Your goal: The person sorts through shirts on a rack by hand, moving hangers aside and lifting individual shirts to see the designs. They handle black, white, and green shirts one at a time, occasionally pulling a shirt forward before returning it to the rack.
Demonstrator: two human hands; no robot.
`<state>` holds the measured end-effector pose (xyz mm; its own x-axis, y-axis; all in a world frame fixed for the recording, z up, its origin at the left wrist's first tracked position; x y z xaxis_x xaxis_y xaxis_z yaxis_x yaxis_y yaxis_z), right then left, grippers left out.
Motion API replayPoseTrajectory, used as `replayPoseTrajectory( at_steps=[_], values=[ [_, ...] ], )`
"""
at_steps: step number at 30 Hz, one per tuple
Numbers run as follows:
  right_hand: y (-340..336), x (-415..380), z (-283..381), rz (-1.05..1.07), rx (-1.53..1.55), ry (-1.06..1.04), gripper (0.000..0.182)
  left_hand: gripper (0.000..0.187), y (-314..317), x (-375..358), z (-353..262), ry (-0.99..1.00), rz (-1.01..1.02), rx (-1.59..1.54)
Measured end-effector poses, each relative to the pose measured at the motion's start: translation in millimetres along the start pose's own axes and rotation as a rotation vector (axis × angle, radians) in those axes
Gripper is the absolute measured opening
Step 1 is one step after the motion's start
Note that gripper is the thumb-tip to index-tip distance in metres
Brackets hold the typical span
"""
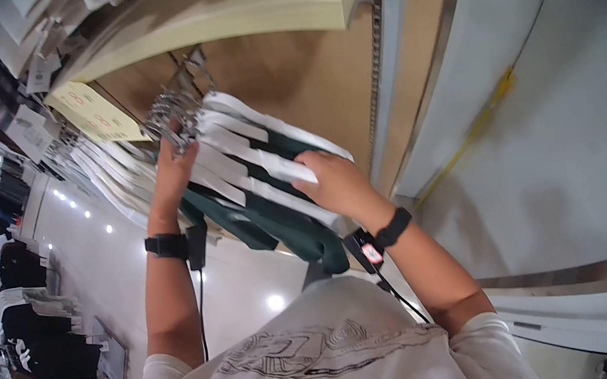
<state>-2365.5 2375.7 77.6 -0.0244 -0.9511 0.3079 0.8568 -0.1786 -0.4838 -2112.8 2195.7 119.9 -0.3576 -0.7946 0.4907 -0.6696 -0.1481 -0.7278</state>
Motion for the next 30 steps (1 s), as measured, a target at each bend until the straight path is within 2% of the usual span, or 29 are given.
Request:
replayPoseTrajectory(
  at_steps=[1, 2, 4, 7, 10, 12, 15, 17, 18, 20, 21, 23, 24, 26, 27, 28, 29, 30],
  values=[
    [4.7, -1.5, -6.9, -0.01, 0.005, 0.015, 0.043, 0.054, 0.0, -3.0, -5.0, -0.086, 0.084, -0.176],
    [8.8, -5.0, -10.8, -0.038, 0.035, 0.023, 0.045, 0.051, 1.5, -2.7, -2.6, -0.085, 0.079, -0.186],
    [22.6, -9.9, -21.2, -0.046, 0.078, -0.017, 0.045, 0.051, 4.4, -0.3, 5.9, -0.09, 0.082, -0.117],
    [40.1, -15.7, -36.3, -0.042, 0.135, 0.045, 0.045, 0.051, 1.2, -2.4, -0.4, -0.158, 0.116, -0.171],
    [48.5, -17.9, -43.8, 0.007, 0.178, 0.141, 0.043, 0.05, -1.1, 0.5, -2.1, -0.077, 0.097, -0.143],
    [51.3, -20.8, -47.1, 0.012, 0.185, 0.151, 0.042, 0.05, 2.3, -1.5, 0.6, -0.146, 0.132, -0.178],
    [57.4, -21.9, -54.9, 0.031, 0.193, 0.167, 0.042, 0.052, 3.8, -5.1, 0.3, -0.167, 0.063, -0.238],
    [57.8, -22.1, -56.6, 0.03, 0.203, 0.179, 0.042, 0.047, -1.9, -20.6, -15.5, -0.191, -0.169, -0.28],
    [59.1, -23.6, -57.4, 0.077, 0.208, 0.22, 0.043, 0.047, 5.1, -29.7, -20.9, -0.176, -0.156, -0.275],
    [61.5, -26.6, -62.6, 0.108, 0.221, 0.269, 0.044, 0.039, 2.4, -58.6, -34.7, -0.06, -0.576, 0.116],
    [64.0, -28.4, -65.5, 0.126, 0.208, 0.26, 0.045, 0.039, 8.4, -70.7, -45.4, -0.052, -0.567, 0.113],
    [68.0, -31.1, -67.1, 0.132, 0.183, 0.232, 0.047, 0.035, 15.5, -99.1, -83.1, 0.272, -0.78, 0.327],
    [67.8, -31.1, -64.9, 0.137, 0.179, 0.233, 0.047, 0.035, 15.7, -100.0, -93.1, 0.266, -0.783, 0.326],
    [67.0, -33.5, -59.5, 0.211, 0.105, 0.301, 0.047, 0.039, 39.1, -91.2, -120.5, 0.437, -0.096, 0.4],
    [64.5, -34.0, -54.6, 0.226, 0.061, 0.291, 0.047, 0.039, 41.3, -90.4, -124.7, 0.418, -0.105, 0.402],
    [59.3, -35.1, -50.1, 0.244, 0.051, 0.283, 0.047, 0.04, 49.5, -84.3, -126.0, 0.39, -0.029, 0.485],
    [51.1, -36.3, -43.9, 0.297, -0.067, 0.213, 0.042, 0.041, 55.8, -80.6, -125.4, 0.36, 0.048, 0.566],
    [42.5, -36.0, -37.7, 0.345, -0.184, 0.141, 0.038, 0.041, 55.9, -80.5, -125.9, 0.343, 0.034, 0.568]
  ],
)
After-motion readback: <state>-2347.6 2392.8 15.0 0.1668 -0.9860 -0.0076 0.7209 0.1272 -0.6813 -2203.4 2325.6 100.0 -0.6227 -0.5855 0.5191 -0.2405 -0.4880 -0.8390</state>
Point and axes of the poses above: each hand's wrist, its own x-axis towards the middle knuckle, its own y-axis out of the palm, z = x × y, the point moved 5 cm from there along x, towards the middle knuckle, and after that the axes turned 14 degrees about x, right-handed, at the moved point
